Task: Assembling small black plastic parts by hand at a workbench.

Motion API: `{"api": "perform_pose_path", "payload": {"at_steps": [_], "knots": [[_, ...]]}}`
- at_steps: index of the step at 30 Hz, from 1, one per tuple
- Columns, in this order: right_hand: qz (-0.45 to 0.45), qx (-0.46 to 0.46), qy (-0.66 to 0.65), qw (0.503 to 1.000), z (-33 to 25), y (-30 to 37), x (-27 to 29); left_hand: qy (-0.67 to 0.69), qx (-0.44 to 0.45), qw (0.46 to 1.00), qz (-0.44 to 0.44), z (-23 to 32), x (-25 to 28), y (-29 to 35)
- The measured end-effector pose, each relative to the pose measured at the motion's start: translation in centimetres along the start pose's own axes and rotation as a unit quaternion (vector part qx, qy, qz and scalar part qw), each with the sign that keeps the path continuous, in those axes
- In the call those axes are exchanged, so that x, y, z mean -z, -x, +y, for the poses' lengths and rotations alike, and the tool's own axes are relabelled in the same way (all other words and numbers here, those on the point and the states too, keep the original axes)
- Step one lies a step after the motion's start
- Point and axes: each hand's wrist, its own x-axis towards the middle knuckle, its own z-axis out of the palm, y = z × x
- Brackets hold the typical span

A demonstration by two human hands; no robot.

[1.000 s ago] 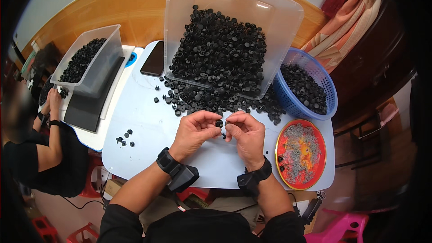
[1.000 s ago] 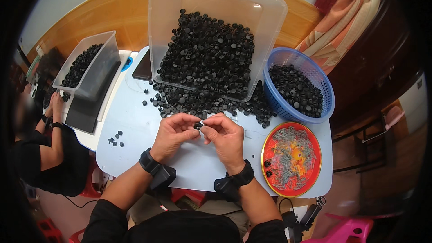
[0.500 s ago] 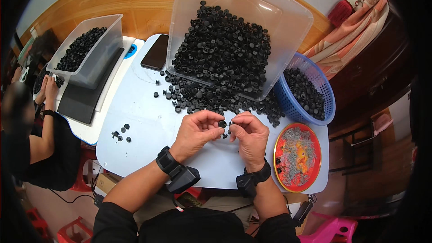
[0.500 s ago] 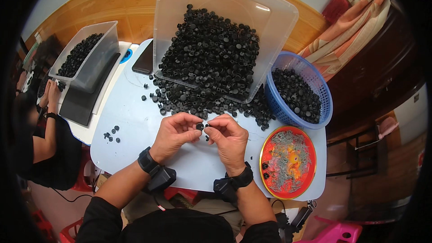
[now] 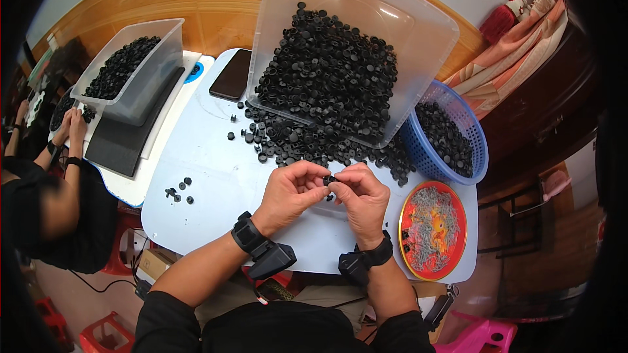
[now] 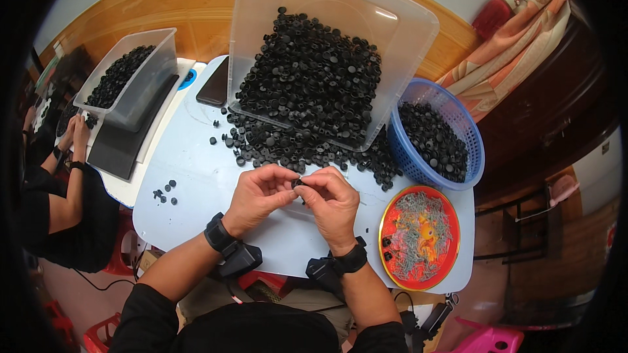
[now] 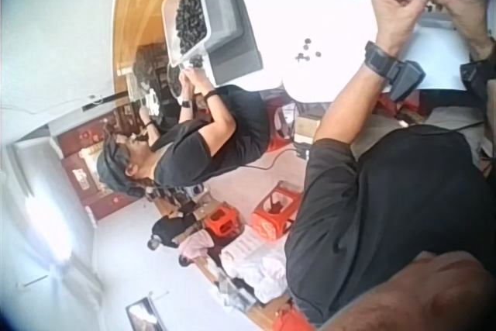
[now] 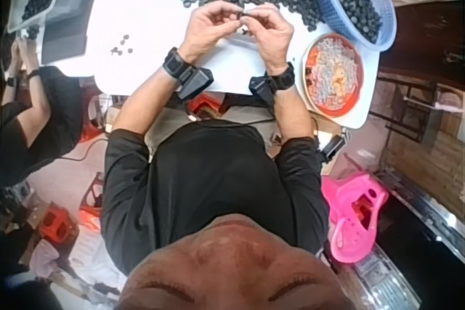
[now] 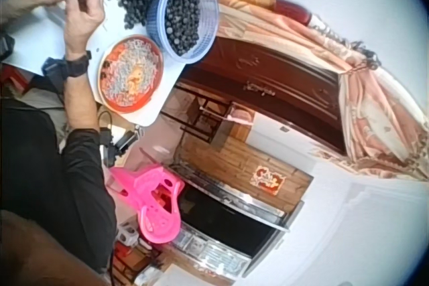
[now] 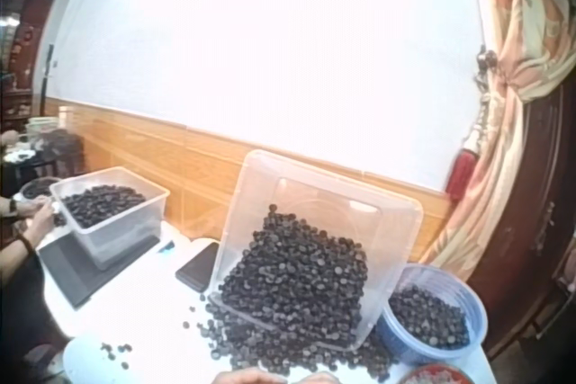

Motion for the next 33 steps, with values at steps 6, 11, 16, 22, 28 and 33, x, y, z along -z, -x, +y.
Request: {"api": "perform_pose_path", "payload": {"at_steps": [6,11,16,22,28,33], "knots": [[0.0,0.01,-0.014,1.0,-0.16,-0.05,0.04,0.042,0.002,0.999,-0.021,0.22,0.34,-0.13],[-0.01,0.009,-0.028,1.0,-0.02,-0.02,0.03,0.062,0.018,0.998,-0.025,-0.17,0.65,-0.19],[-0.021,0.014,-0.045,0.999,0.09,-0.03,-0.04,0.122,0.028,0.992,-0.015,-0.22,0.56,-0.24],[-0.026,0.001,-0.071,0.997,-0.18,0.01,0.04,0.168,0.062,0.984,-0.015,0.1,0.57,-0.21],[-0.015,0.003,-0.052,0.999,-0.46,0.04,-0.07,0.222,0.089,0.971,-0.021,0.07,0.64,-0.19],[-0.017,0.019,-0.029,0.999,-0.6,0.1,-0.22,0.224,0.087,0.97,-0.036,-0.37,0.92,-0.21]]}}
